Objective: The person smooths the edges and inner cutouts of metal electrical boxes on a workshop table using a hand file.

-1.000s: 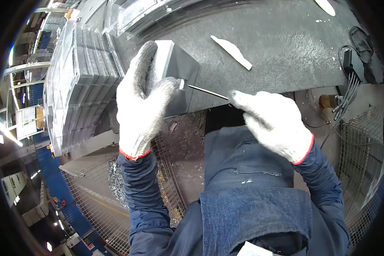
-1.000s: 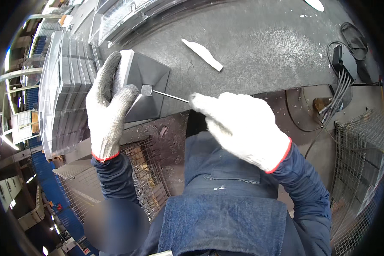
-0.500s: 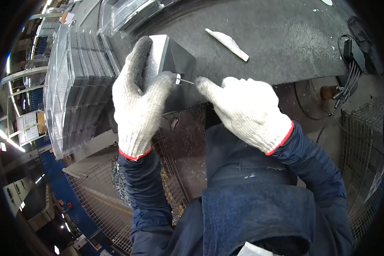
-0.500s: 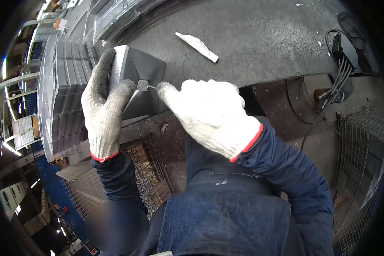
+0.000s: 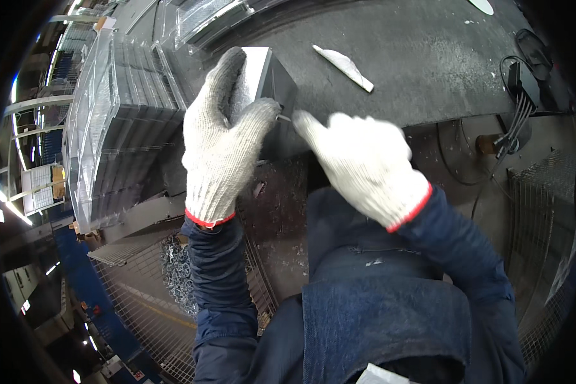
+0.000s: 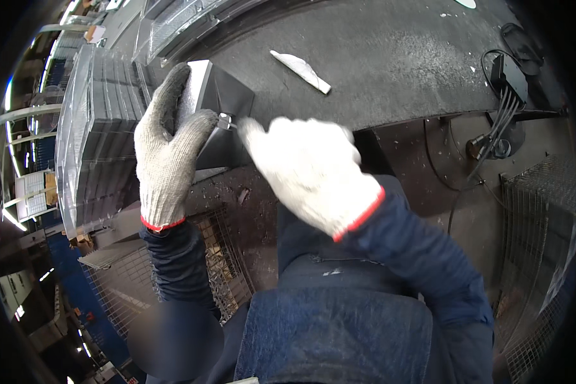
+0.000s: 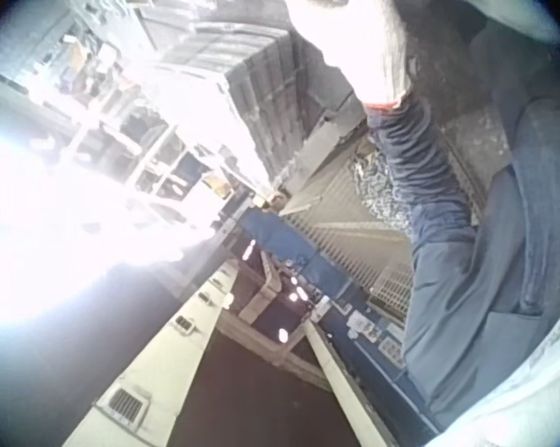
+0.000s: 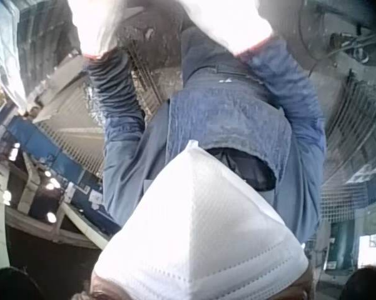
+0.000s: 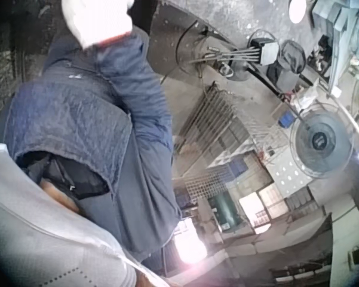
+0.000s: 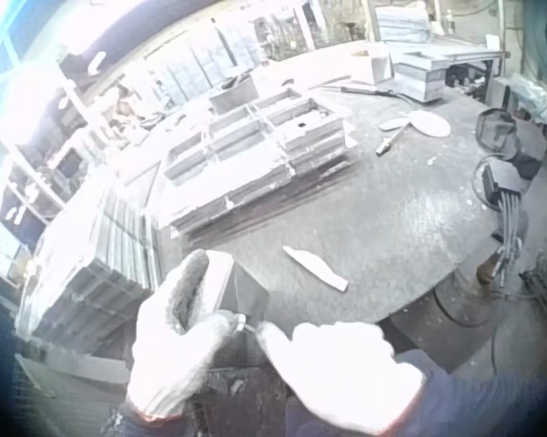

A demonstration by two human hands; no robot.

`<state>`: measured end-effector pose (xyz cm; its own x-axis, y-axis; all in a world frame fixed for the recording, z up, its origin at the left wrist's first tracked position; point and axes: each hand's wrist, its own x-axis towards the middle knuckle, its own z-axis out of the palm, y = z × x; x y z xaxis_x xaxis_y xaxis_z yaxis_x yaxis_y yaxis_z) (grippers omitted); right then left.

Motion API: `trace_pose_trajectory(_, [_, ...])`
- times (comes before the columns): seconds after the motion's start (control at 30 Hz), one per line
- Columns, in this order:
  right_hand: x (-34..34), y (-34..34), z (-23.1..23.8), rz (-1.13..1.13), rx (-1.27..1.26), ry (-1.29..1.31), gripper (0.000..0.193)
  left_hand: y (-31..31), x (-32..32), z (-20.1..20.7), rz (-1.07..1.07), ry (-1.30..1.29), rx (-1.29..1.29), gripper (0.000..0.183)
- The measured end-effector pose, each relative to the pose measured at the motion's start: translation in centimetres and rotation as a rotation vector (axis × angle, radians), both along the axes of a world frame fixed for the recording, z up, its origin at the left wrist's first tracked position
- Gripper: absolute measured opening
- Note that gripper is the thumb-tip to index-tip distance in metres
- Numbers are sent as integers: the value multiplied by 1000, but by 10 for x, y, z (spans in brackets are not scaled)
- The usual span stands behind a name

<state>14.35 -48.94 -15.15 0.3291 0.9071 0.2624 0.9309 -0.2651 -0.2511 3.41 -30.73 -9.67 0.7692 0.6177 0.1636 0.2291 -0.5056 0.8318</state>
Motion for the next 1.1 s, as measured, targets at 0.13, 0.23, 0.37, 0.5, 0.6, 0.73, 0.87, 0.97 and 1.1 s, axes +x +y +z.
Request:
trace_pose_trajectory(0.13, [0,6,-5,9,22,1,46,0,-2,4,18,-16,-114,75])
trace_pose_trajectory(0.23, [-7,-1,15,34,-109,77,39,2,-5,0,36,-25,-133,75])
trace_pose_trajectory(0.37, [4,27,-3,65,89,13,32,3,-1,4,33,-30,-123,77])
trace_pose_trajectory(0.5, [-13,1,8,16,-52,-24,34,4,-6,-3,29,-55,-204,78])
trace_pose_trajectory(0.6, [3,14,-1,-2,30,0,31,1,-1,1,1,-49,-148,78])
trace_pose_trajectory(0.73, [-10,16,6,11,-30,51,28,6,-7,-4,-5,-80,-172,78])
trace_pose_trajectory(0.87, [0,21,2,5,29,-6,19,3,-2,0,17,-70,-184,79])
trace_pose_trajectory(0.97, [-3,21,3,26,57,27,17,3,-2,-1,3,-80,-227,78])
trace_pose_trajectory(1.1, [-9,13,4,-24,-8,7,15,6,-4,-3,14,-61,-116,77])
